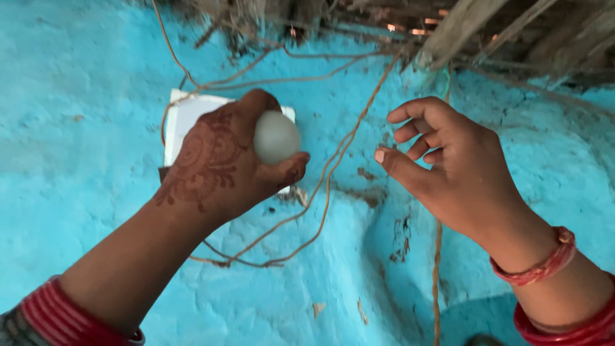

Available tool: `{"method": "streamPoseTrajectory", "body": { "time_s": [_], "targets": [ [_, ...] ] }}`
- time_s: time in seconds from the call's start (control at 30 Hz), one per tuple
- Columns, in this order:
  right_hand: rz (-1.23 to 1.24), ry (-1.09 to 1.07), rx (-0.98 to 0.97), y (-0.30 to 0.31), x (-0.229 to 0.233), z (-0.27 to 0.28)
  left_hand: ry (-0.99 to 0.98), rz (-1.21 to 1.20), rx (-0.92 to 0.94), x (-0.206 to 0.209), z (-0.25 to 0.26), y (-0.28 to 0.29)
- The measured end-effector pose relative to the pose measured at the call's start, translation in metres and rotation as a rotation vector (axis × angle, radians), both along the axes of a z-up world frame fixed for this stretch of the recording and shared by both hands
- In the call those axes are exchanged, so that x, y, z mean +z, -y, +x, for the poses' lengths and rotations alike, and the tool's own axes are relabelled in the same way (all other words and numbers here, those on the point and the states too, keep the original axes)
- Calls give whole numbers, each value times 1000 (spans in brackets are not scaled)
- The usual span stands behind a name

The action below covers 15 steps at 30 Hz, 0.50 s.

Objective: The person removes a light bulb from a wall-mounted fixture, walks through a corridor, and installs the bulb into a different fixture. The person then removes the bulb again and attempts to install it into a third fixture.

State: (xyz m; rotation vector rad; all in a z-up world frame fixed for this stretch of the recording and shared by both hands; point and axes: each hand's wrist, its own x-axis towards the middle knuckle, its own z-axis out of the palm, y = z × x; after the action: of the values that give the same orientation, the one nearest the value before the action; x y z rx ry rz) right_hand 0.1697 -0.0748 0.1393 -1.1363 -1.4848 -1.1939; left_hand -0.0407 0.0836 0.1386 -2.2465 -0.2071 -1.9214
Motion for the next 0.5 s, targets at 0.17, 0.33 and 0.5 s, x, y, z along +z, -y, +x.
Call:
{"method": "streamPoseTrajectory", "body": {
  "time_s": [0.17,0.33,0.5],
  "targets": [
    [28,-4,-51,7,25,-2,-89,-21,148,10,-3,0],
    [-7,-29,-67,2,37,-12,-182,-43,353,16,-14,0],
    [-23,76,-60,-12,41,-26,-72,-26,408,26,-34,-2]
  ]
}}
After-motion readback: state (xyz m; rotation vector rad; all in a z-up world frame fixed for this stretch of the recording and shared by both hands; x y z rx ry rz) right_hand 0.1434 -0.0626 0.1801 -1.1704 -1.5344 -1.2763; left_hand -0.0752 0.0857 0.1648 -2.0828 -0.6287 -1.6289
